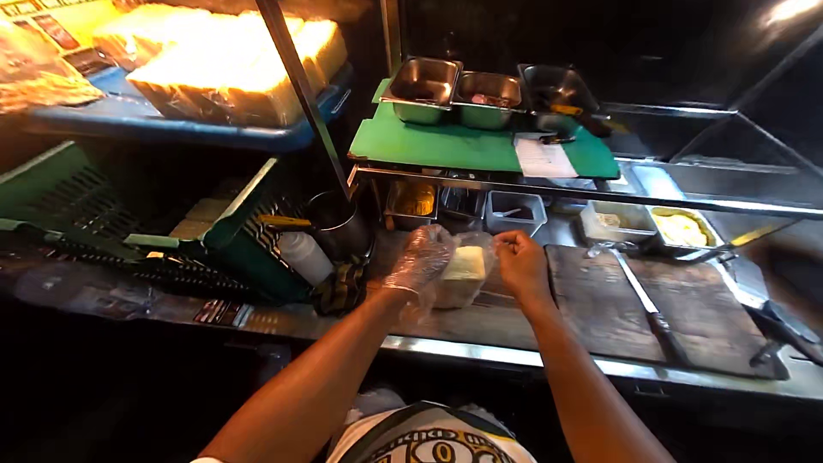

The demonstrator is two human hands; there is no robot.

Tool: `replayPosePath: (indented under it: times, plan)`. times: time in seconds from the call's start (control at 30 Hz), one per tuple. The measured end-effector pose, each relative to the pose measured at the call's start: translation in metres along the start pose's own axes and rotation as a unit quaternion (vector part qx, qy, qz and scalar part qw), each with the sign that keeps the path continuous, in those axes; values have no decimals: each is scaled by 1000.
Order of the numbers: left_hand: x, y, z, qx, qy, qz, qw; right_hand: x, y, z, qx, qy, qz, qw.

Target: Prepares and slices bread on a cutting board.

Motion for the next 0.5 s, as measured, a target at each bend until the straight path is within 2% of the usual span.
replayPosePath:
  times: [0.03,0.1,0.2,0.27,0.33,0.43,0.5]
  plan:
    - [-10,1,-4,-1,65,-33,997,4,-8,-4,11,23,-4,1000]
    - [-37,8,-5,-16,213,-138,967,20,-17,5,-17,64,10,998]
    - [-59,5,6,-38,305,-227,924,43,-25,39,-98,98,28,990]
    - [-61,-3,16,-50,330,-247,910,49,-27,51,-109,93,44,989]
    - [-66,-9,23,-29,337,-274,900,54,-30,57,-105,85,72,988]
    - [-84,-6,33,-1,259,-279,925,74,-28,66,-120,68,133,982]
    - [-89,4,28,-8,212,-237,948,83,-16,67,-149,53,163,974]
Point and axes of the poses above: each hand's wrist, its own y-axis away from the middle knuckle, its own z-axis out of the palm, x = y × z, the point moved 10 cm from there along -y, towards the middle knuckle, and after that the axes turned 15 degrees about x, right-handed, at the moved point
